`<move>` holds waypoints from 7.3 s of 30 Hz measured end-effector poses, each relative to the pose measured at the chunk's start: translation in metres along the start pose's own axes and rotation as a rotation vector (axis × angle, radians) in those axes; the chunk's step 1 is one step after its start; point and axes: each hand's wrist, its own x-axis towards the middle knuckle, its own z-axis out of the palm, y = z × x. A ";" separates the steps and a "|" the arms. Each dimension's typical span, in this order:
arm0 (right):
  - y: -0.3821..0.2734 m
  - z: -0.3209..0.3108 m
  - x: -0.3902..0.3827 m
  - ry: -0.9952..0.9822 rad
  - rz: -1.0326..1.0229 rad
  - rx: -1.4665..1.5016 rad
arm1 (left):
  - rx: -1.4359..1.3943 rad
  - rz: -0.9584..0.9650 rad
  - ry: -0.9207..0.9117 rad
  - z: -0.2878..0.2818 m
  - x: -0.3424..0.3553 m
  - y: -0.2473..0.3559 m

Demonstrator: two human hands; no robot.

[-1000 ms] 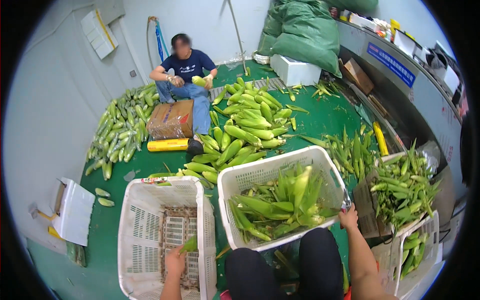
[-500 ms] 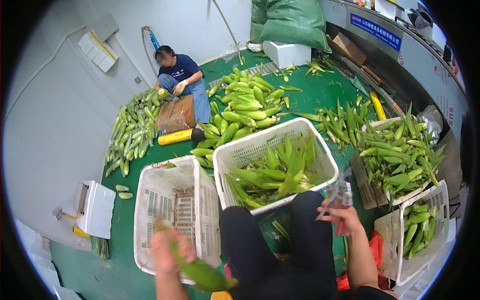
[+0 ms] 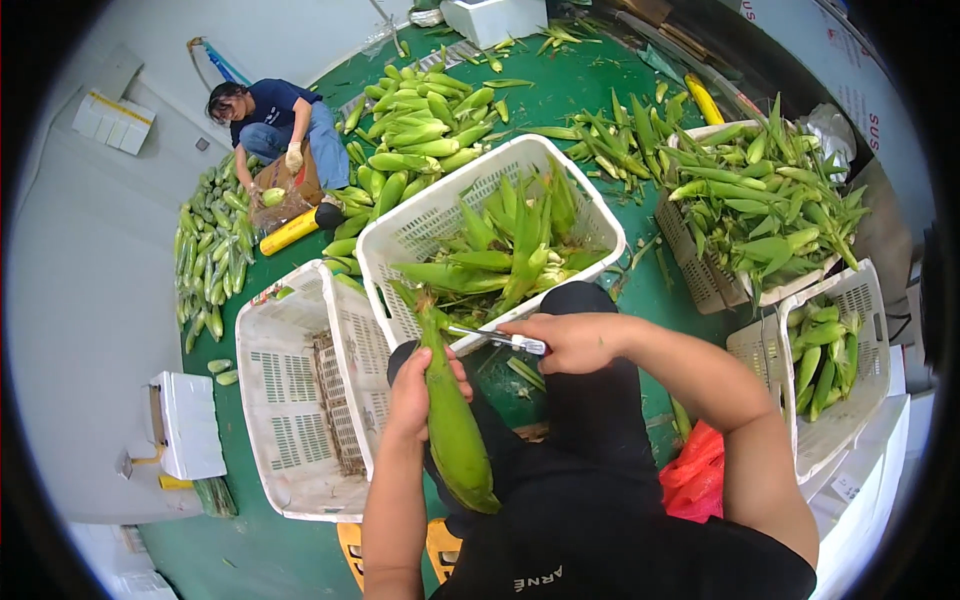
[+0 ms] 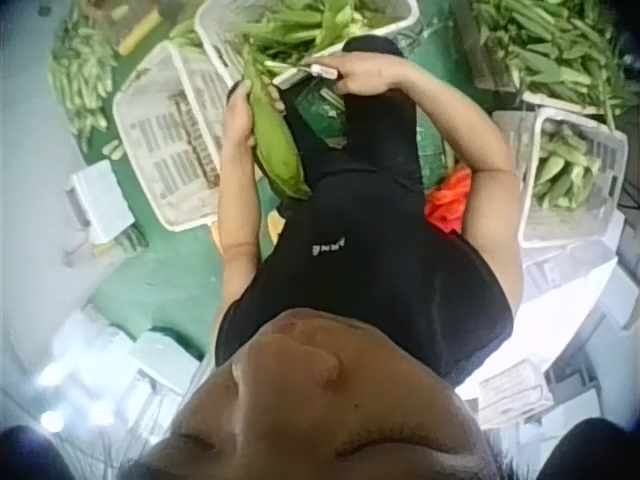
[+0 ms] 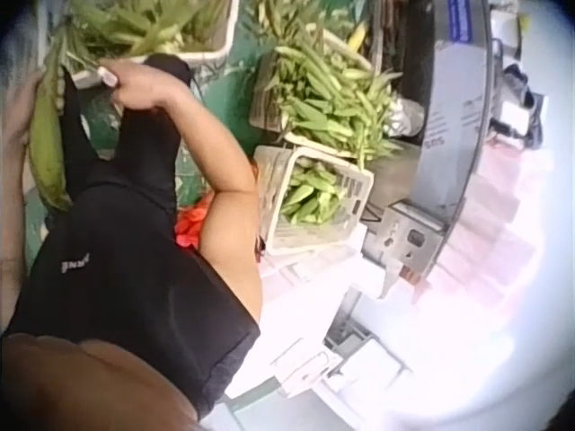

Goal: The person shucks ears of corn by hand and using shears, placing the husks into a white plastic basket.

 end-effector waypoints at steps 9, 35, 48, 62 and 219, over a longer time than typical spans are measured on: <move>0.005 -0.047 0.056 -0.142 -0.071 -0.170 | 0.145 -0.029 0.060 0.018 0.030 0.008; -0.049 0.085 0.039 0.269 0.453 0.743 | -0.723 0.655 0.547 -0.047 0.058 0.022; -0.033 0.114 0.084 0.393 0.414 0.804 | -0.620 0.752 0.694 -0.045 0.061 0.023; -0.022 0.062 0.112 0.551 0.313 0.727 | -0.637 0.637 0.690 -0.031 0.078 0.028; -0.045 0.116 0.012 0.218 0.450 1.563 | 0.218 0.804 0.235 0.027 -0.088 -0.126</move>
